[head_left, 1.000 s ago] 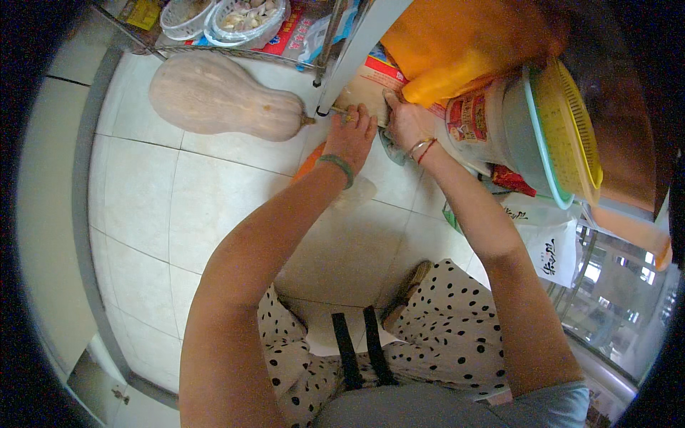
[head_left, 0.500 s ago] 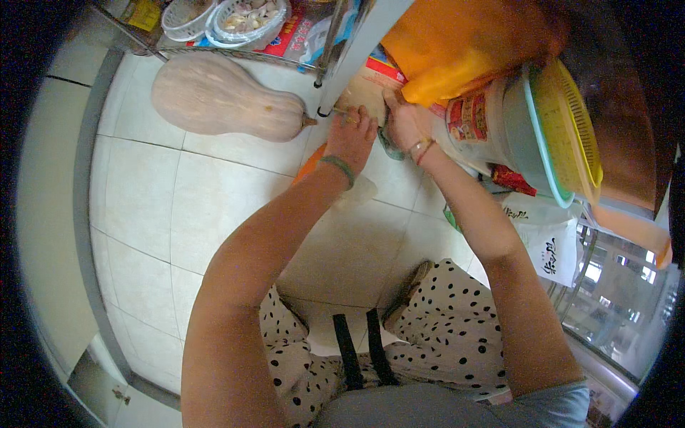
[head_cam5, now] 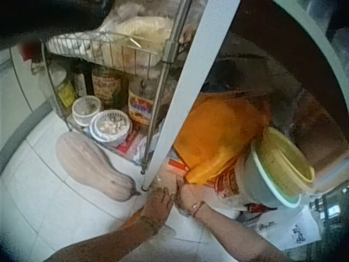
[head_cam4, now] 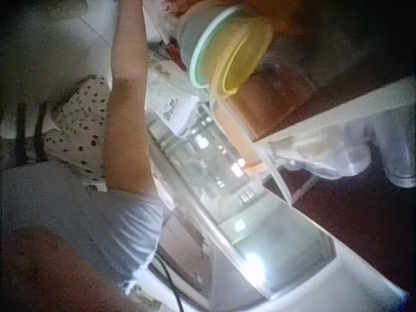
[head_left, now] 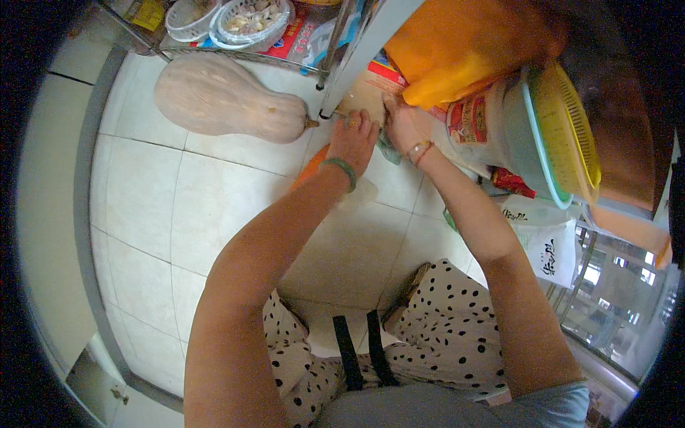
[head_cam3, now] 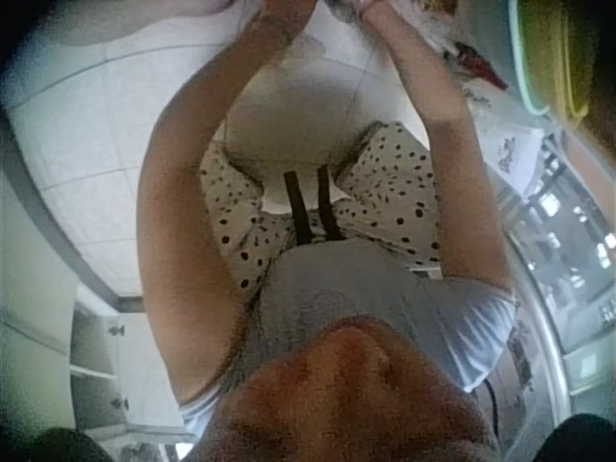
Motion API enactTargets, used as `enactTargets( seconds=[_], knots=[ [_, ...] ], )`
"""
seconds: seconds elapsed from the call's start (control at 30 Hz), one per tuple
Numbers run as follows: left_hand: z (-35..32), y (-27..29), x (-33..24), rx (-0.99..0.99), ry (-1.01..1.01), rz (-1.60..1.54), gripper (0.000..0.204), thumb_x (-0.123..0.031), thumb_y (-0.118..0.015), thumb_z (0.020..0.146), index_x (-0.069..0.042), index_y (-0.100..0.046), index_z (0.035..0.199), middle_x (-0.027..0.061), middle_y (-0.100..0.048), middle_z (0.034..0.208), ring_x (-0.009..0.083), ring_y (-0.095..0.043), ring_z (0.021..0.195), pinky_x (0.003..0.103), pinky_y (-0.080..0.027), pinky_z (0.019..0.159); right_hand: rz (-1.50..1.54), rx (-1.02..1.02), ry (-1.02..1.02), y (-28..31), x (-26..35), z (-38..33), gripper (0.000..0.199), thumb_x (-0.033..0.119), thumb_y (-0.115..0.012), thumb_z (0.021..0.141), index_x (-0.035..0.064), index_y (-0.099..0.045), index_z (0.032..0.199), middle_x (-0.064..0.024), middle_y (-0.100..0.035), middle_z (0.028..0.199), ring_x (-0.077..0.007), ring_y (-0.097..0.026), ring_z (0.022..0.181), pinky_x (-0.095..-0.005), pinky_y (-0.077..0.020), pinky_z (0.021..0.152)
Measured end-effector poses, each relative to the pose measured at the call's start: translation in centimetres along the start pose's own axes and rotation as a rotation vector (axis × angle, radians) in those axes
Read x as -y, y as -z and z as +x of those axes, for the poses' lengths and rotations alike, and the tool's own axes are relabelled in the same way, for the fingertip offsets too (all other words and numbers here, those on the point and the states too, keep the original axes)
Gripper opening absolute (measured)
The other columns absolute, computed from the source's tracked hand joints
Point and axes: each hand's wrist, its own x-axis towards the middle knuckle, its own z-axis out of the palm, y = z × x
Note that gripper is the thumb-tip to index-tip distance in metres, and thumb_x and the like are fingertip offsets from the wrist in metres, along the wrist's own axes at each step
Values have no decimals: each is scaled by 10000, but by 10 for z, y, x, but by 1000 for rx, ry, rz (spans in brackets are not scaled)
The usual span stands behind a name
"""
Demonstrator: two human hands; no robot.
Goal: The person kneels on the kitchen floor and uses a cloth to wipe the tiled area under a metal storage shelf. They move a yellow colander and a white plastic bag to access the space and continue scrubbing the floor surface.
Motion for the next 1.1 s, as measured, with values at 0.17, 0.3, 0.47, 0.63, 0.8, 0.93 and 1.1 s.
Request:
enactTargets(
  seconds=[0.17, 0.3, 0.47, 0.63, 0.8, 0.93, 1.1],
  knots=[
    [-6, 0, 5, -17, 10, 7, 437, -176, -395, 860, -111, -390, 1292, 131, -349, 1351, 281, -363, 1208, 513, -321, 936, 98, 29, 104, -4, -2, -41, 440, 98, -475, 780, 160, -476, 1216, -156, -584, 968, -344, -614, 730, -431, -493, 574],
    [4, 4, 0, 58, 32, 1, 470, -177, -397, 872, -62, -336, 1323, 116, -339, 1347, 264, -338, 1220, 476, -327, 923, 32, -122, 155, -15, -10, -23, 433, 103, -479, 778, 165, -486, 1207, -163, -583, 950, -335, -615, 717, -436, -490, 565],
    [4, 7, 1, 109, 12, 56, 484, -172, -402, 873, -29, -323, 1329, 114, -332, 1344, 258, -326, 1224, 460, -331, 916, 33, -83, 86, -7, -1, 15, 427, 102, -489, 773, 166, -500, 1195, -173, -581, 948, -337, -606, 704, -435, -484, 568],
    [-3, 2, 8, 80, 18, 32, 457, -156, -389, 856, -93, -373, 1308, 106, -353, 1343, 262, -355, 1206, 488, -353, 901, 86, 49, 121, -10, 5, -25, 480, 130, -505, 767, 182, -451, 1242, -156, -581, 947, -333, -614, 710, -435, -499, 587],
    [-3, 5, 2, 64, 7, 50, 470, -169, -408, 864, -49, -347, 1315, 125, -322, 1354, 259, -333, 1218, 485, -341, 903, 92, -70, 150, -13, -3, -12, 441, 119, -477, 784, 186, -461, 1220, -149, -585, 934, -335, -615, 723, -432, -499, 586],
    [0, 10, -3, 101, -32, 64, 485, -176, -418, 868, -37, -330, 1325, 132, -308, 1361, 254, -318, 1227, 484, -335, 900, 44, -170, 55, -19, 4, 18, 402, 122, -482, 787, 175, -499, 1185, -164, -592, 865, -340, -603, 737, -422, -486, 591],
    [-3, 7, 8, 86, 0, 19, 442, -157, -416, 849, -67, -396, 1281, 115, -341, 1349, 258, -342, 1218, 505, -323, 918, 153, -39, 92, -4, 18, -25, 429, 145, -503, 780, 168, -495, 1208, -155, -614, 847, -331, -610, 735, -413, -495, 585]
  ],
)
